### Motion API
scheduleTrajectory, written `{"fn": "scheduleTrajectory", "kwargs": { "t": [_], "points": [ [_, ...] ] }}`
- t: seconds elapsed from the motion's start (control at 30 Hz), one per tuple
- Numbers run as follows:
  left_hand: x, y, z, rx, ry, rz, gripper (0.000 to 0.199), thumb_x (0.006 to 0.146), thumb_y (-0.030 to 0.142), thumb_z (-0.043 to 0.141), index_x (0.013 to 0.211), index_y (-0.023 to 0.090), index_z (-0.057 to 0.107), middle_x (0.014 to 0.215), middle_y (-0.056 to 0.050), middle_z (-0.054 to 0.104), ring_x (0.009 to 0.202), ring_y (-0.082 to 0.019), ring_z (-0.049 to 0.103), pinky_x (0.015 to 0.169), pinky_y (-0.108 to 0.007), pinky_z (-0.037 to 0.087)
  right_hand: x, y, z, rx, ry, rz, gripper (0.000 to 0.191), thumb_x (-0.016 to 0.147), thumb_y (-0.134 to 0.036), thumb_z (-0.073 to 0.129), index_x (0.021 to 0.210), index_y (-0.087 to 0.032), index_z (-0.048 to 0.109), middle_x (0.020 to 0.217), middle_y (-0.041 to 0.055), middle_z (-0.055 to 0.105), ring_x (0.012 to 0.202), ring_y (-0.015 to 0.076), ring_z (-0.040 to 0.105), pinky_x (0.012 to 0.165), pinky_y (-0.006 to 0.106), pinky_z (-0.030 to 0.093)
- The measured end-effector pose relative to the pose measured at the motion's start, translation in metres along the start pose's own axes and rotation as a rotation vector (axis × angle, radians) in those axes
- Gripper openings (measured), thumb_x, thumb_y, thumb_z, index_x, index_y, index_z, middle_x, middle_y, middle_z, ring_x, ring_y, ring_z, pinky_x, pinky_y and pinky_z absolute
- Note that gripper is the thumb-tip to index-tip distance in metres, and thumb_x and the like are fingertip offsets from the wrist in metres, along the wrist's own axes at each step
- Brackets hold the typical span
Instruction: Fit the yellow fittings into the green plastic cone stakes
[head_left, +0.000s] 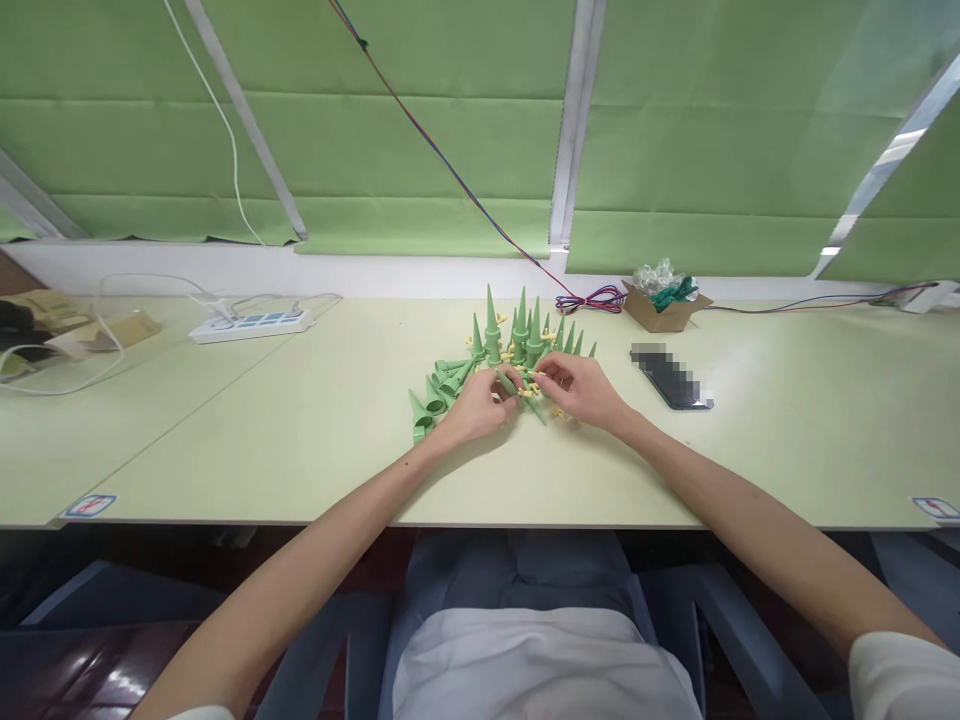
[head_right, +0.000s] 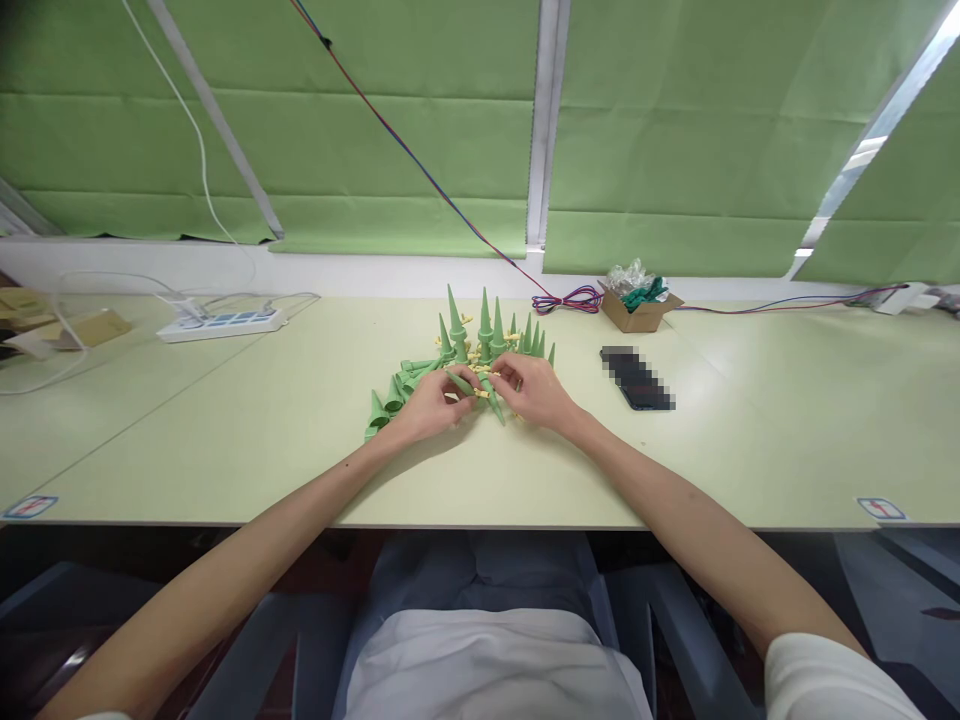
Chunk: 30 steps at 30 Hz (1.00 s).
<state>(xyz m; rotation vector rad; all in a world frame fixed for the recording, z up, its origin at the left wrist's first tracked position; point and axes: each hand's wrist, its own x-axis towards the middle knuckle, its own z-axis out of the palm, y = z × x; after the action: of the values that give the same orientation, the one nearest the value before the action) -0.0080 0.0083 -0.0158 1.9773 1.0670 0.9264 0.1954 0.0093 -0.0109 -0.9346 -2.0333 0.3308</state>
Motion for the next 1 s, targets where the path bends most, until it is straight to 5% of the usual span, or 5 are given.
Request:
{"fn": "scheduleTrajectory", "kwargs": {
  "t": [0.23, 0.5, 1.0],
  "points": [
    [-0.001, 0.009, -0.002, -0.263, 0.05, 0.093, 0.012, 0.075, 0.021, 0.064, 0.086, 0.018, 0.06, 0.092, -0.003, 0.063, 0.062, -0.01, 0.058, 0.05, -0.022, 0.051, -0.001, -0.002, -0.001, 0.011, 0.056, -0.019, 0.017, 0.091, -0.032, 0.056, 0.083, -0.018, 0.061, 0.07, 0.0028, 0.066, 0.059, 0.0137, 0.058, 0.057, 0.025, 0.045],
    [0.0, 0.013, -0.002, -0.397, 0.074, 0.112, 0.012, 0.072, 0.018, 0.068, 0.081, 0.016, 0.059, 0.09, -0.003, 0.063, 0.061, -0.01, 0.058, 0.05, -0.024, 0.051, -0.001, -0.002, 0.0, -0.007, 0.052, -0.027, 0.016, 0.091, -0.032, 0.056, 0.083, -0.019, 0.061, 0.07, 0.0019, 0.065, 0.059, 0.0127, 0.057, 0.058, 0.025, 0.044],
    [0.001, 0.008, -0.002, -0.261, 0.157, 0.032, 0.012, 0.071, 0.018, 0.061, 0.082, 0.018, 0.058, 0.089, -0.002, 0.065, 0.052, -0.007, 0.054, 0.048, -0.023, 0.047, -0.003, -0.005, 0.0, 0.003, 0.074, -0.028, 0.023, 0.093, -0.039, 0.055, 0.085, -0.019, 0.063, 0.072, 0.0034, 0.065, 0.06, 0.0138, 0.056, 0.058, 0.026, 0.046]
  ]
}}
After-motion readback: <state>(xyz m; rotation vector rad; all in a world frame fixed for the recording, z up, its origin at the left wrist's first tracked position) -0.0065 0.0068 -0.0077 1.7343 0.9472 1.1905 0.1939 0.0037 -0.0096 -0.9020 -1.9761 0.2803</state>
